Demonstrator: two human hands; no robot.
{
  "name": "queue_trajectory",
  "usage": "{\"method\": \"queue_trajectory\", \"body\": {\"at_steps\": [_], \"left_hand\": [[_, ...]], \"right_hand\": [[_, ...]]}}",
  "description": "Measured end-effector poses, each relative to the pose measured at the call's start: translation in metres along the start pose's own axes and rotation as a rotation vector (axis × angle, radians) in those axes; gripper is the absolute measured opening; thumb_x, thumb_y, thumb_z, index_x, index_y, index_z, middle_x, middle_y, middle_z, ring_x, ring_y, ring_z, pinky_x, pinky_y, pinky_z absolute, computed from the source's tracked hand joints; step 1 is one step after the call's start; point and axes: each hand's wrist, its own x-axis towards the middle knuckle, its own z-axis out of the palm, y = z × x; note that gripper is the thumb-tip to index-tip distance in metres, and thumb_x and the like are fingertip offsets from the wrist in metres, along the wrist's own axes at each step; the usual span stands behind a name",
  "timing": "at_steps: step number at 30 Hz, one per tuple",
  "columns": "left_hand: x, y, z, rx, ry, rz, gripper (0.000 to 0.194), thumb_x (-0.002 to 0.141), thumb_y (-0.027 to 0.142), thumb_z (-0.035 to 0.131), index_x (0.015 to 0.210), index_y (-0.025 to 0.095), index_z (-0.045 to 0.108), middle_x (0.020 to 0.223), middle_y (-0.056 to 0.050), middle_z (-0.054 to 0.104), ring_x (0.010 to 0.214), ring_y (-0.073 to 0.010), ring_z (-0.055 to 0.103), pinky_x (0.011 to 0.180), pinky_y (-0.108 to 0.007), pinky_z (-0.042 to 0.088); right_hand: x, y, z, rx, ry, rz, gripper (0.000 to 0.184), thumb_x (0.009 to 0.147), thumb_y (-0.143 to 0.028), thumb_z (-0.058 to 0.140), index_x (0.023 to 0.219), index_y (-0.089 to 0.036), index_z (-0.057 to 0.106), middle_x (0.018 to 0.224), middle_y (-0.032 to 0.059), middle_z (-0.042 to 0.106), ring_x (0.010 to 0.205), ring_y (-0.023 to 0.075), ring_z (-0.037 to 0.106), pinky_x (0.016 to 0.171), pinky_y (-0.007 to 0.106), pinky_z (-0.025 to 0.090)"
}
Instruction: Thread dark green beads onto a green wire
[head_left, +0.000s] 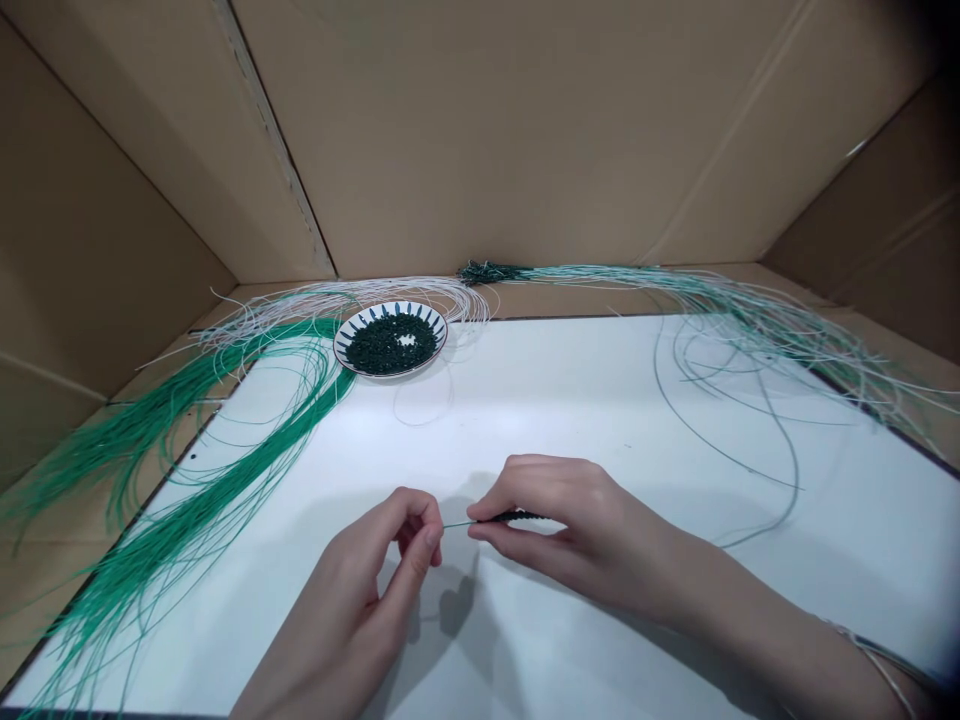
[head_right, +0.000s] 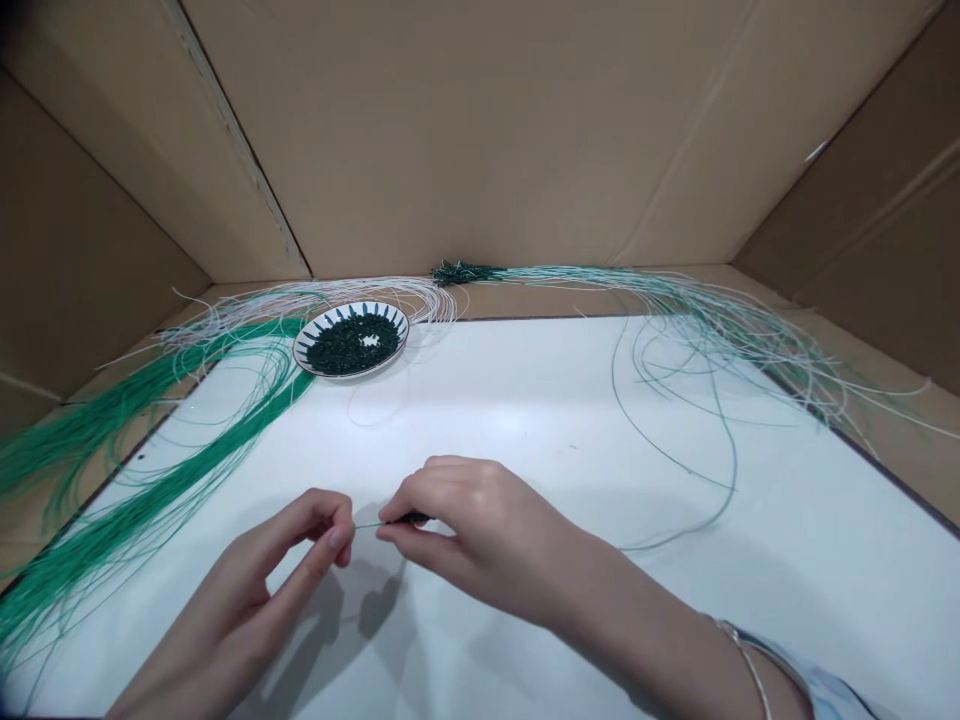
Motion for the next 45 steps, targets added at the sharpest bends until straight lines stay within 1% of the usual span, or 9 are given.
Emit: {"method": "queue_trajectory", "body": {"at_steps": [4,8,12,17,27,32,35,39,45], "left_hand": [[-0.001,0.001,0.002,-0.049,0.042,-0.014,0.034,0.096,0.055,0.050,0.079,0.026,0.058,0.078,0.000,0.056,0.074,-0.0190,0.048,0.053,-0.024,0.030],[0.002,-0.002,0.002,-0.197,0.183,0.056,0.029,0.095,0.048,0.057,0.077,0.026,0.060,0.075,0.002,0.057,0.073,-0.0168,0.050,0.057,-0.023,0.035],[0.011,-0.013,-0.004,-0.408,0.317,0.140,0.023,0.094,0.039,0.063,0.076,0.025,0.064,0.074,0.002,0.060,0.075,-0.0152,0.054,0.072,-0.021,0.045],[0.018,-0.020,-0.005,-0.694,0.394,0.108,0.027,0.089,0.044,0.072,0.075,0.022,0.066,0.087,0.001,0.065,0.072,-0.0137,0.062,0.071,-0.024,0.053],[0.016,-0.014,0.003,-0.601,0.466,0.075,0.031,0.084,0.034,0.078,0.112,0.031,0.066,0.092,0.004,0.068,0.072,-0.0117,0.066,0.074,-0.022,0.053],[0.013,-0.013,0.000,-0.321,0.476,0.058,0.011,0.079,0.037,0.080,0.083,0.027,0.077,0.091,0.002,0.069,0.079,-0.0140,0.062,0.068,-0.018,0.050],[0.012,-0.010,0.002,-0.311,0.447,0.042,0.010,0.078,0.038,0.080,0.082,0.030,0.077,0.080,0.003,0.067,0.075,-0.0140,0.060,0.064,-0.017,0.049],[0.012,-0.012,0.003,-0.335,0.437,0.056,0.013,0.075,0.039,0.083,0.081,0.029,0.077,0.088,0.003,0.069,0.075,-0.0128,0.062,0.063,-0.014,0.050],[0.011,-0.015,0.002,-0.323,0.444,0.069,0.014,0.076,0.040,0.083,0.079,0.029,0.076,0.090,0.003,0.068,0.076,-0.0129,0.062,0.065,-0.013,0.051]], "right_hand": [[-0.001,0.000,-0.004,0.099,-0.007,0.098,0.008,0.094,-0.017,0.070,0.101,-0.015,0.072,0.095,0.0046,0.075,0.085,0.0144,0.068,0.078,0.024,0.051],[-0.001,0.002,-0.012,0.259,-0.148,0.415,0.058,0.083,-0.038,0.081,0.134,-0.025,0.055,0.120,0.0043,0.068,0.109,0.0200,0.063,0.084,0.028,0.051],[0.000,0.007,-0.017,0.392,-0.251,0.587,0.055,0.085,-0.035,0.077,0.131,-0.026,0.048,0.087,-0.0040,0.061,0.077,0.0145,0.057,0.067,0.025,0.045],[0.001,0.005,-0.015,0.516,-0.067,0.533,0.008,0.100,-0.031,0.055,0.103,-0.024,0.053,0.064,-0.0109,0.027,0.056,0.0105,0.023,0.050,0.023,0.022],[-0.006,0.000,-0.014,0.571,-0.049,0.495,0.022,0.103,-0.038,0.051,0.088,-0.022,0.053,0.064,-0.0090,0.030,0.056,0.0112,0.024,0.049,0.024,0.020],[-0.010,0.001,-0.016,0.546,-0.069,0.493,0.018,0.104,-0.033,0.048,0.089,-0.024,0.053,0.064,-0.0093,0.029,0.056,0.0112,0.024,0.047,0.023,0.021],[-0.012,0.003,-0.016,0.468,-0.042,0.462,0.007,0.097,-0.027,0.060,0.095,-0.026,0.054,0.063,-0.0108,0.026,0.055,0.0108,0.023,0.048,0.022,0.022],[-0.014,0.004,-0.013,0.424,0.017,0.405,0.031,0.088,-0.022,0.071,0.113,-0.030,0.055,0.066,-0.0109,0.032,0.058,0.0102,0.030,0.052,0.021,0.028],[-0.012,0.001,-0.008,0.316,0.139,0.301,0.016,0.090,-0.020,0.071,0.102,-0.027,0.063,0.065,-0.0101,0.038,0.056,0.0084,0.036,0.050,0.019,0.030]]}}
